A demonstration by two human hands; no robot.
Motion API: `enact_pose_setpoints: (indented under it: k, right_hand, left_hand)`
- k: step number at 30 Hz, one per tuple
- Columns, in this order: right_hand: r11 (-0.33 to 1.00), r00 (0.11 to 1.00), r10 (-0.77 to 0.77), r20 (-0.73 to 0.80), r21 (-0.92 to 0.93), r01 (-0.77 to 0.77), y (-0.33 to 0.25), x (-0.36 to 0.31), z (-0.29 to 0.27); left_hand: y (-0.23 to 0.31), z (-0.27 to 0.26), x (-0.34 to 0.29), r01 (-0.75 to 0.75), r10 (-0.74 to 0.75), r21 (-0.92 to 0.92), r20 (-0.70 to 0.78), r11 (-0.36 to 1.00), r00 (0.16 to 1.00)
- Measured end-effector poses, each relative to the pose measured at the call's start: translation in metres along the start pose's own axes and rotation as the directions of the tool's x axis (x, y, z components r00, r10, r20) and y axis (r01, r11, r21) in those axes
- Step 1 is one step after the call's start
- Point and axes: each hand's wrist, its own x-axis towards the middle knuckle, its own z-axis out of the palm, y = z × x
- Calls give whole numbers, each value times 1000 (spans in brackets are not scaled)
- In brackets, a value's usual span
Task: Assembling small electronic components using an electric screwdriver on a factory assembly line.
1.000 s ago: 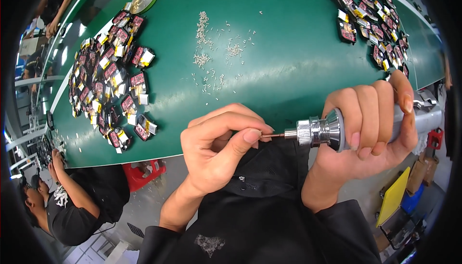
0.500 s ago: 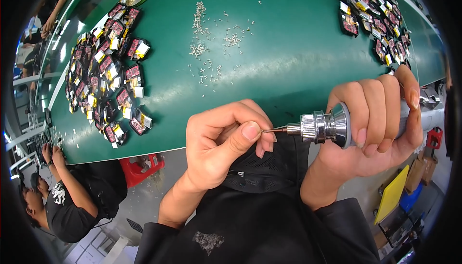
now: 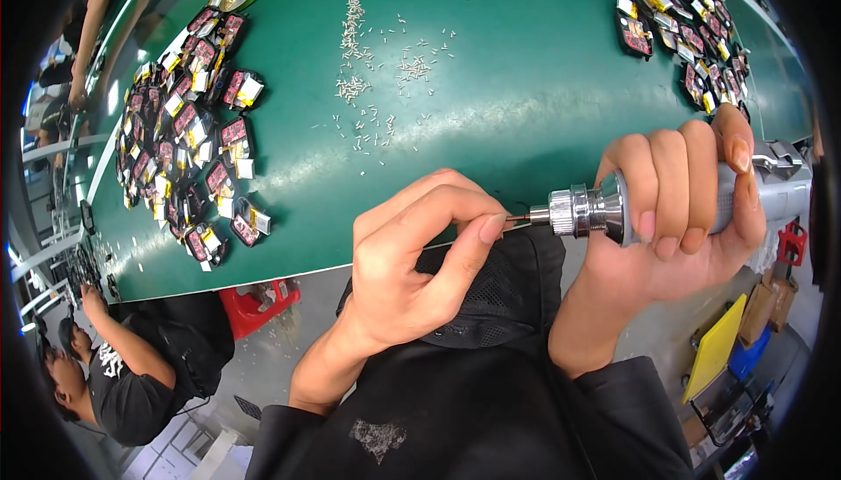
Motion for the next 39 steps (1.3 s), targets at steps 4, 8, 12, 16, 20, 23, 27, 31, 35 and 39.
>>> enact_pose_setpoints:
  k: [4, 8, 12, 16, 20, 23, 27, 31, 35, 39]
  right_hand:
    - [997, 999, -46, -10, 59, 46, -1, 5, -5]
    - [996, 993, -37, -111, 71, 45, 2, -4, -26]
    - [997, 954, -59, -293, 37, 74, 0, -15, -43]
    - [990, 974, -32, -225, 129, 62, -1, -17, -39]
    - [997, 966, 9, -257, 79, 12, 1, -15, -40]
    - [998, 960, 28, -279, 55, -14, 4, -16, -39]
    - [996, 970, 70, -234, 76, -54, 1, -17, -41]
    - [992, 968, 93, -232, 103, -71, -2, -17, -38]
    - [989, 961, 132, -243, 96, -111, -5, -18, -44]
    - [988, 966, 135, -222, 103, -115, -8, -21, -49]
  left_hand:
    - [10, -22, 13, -62, 78, 262, -49, 963, 996]
    - [19, -80, 31, 73, 47, 497, -225, 865, 973]
    - [3, -164, 98, 181, 134, 766, -329, 617, 935]
    - [-27, -258, 165, 301, 105, 924, -333, 236, 937]
    - [-68, -280, 209, 392, 42, 908, -401, 146, 915]
    - [-94, -287, 221, 401, 98, 912, -408, 87, 908]
    - [-96, -300, 221, 232, 160, 970, -240, 65, 957]
    - [-79, -269, 209, 96, 192, 951, -158, 295, 969]
    - [-20, -139, 172, -226, 176, 845, 158, 484, 972]
    - [11, -43, 108, -478, 130, 562, 547, 675, 827]
